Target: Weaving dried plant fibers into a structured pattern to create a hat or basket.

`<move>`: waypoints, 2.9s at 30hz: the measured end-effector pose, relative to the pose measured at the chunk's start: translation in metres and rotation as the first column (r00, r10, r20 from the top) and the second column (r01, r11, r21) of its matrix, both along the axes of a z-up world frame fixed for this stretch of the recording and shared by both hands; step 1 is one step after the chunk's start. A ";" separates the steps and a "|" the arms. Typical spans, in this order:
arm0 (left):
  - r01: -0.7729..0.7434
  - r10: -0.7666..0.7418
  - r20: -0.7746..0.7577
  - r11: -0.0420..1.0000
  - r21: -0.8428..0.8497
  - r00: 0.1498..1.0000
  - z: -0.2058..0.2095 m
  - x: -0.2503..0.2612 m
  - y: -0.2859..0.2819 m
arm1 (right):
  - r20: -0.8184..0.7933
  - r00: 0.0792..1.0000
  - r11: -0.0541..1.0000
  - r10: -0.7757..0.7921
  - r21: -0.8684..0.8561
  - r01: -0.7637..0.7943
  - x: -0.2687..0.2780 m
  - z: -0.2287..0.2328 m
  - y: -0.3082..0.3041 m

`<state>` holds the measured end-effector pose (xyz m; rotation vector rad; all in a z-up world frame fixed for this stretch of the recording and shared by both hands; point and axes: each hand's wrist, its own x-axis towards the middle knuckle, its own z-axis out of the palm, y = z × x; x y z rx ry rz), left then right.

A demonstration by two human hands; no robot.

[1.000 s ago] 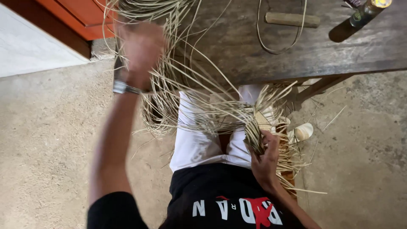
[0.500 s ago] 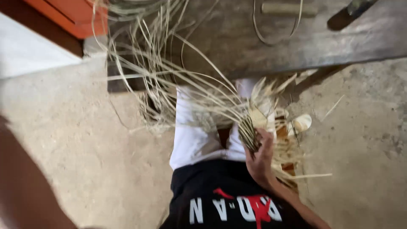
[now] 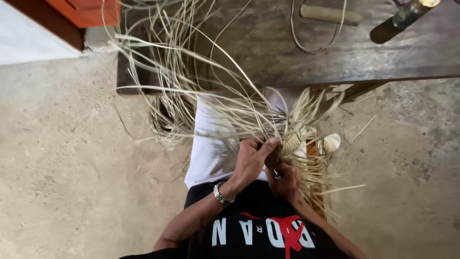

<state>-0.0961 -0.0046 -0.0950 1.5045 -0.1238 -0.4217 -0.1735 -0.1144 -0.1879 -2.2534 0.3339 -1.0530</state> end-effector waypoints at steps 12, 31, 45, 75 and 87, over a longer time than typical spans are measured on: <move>-0.392 0.392 -0.017 0.919 -0.031 0.920 0.064 -0.006 -0.001 | 0.047 0.849 0.839 0.526 -0.191 -0.509 0.009 0.084 -0.017; -0.439 0.479 0.276 0.877 -0.195 0.833 0.064 -0.016 -0.005 | -0.159 0.651 0.628 0.742 -0.174 -0.759 0.088 0.163 -0.032; -0.156 0.099 0.225 0.955 0.252 0.969 0.057 0.016 0.015 | -0.162 0.408 0.422 0.899 0.573 -0.703 0.091 0.169 -0.042; -0.028 0.030 0.003 0.849 0.527 1.000 0.034 0.061 0.011 | -0.648 0.610 0.838 0.455 0.080 -0.540 -0.005 0.090 -0.028; -0.610 0.112 0.864 0.752 0.250 0.492 0.108 0.264 0.062 | -0.172 0.737 0.708 0.653 -0.206 -0.675 -0.007 0.084 -0.006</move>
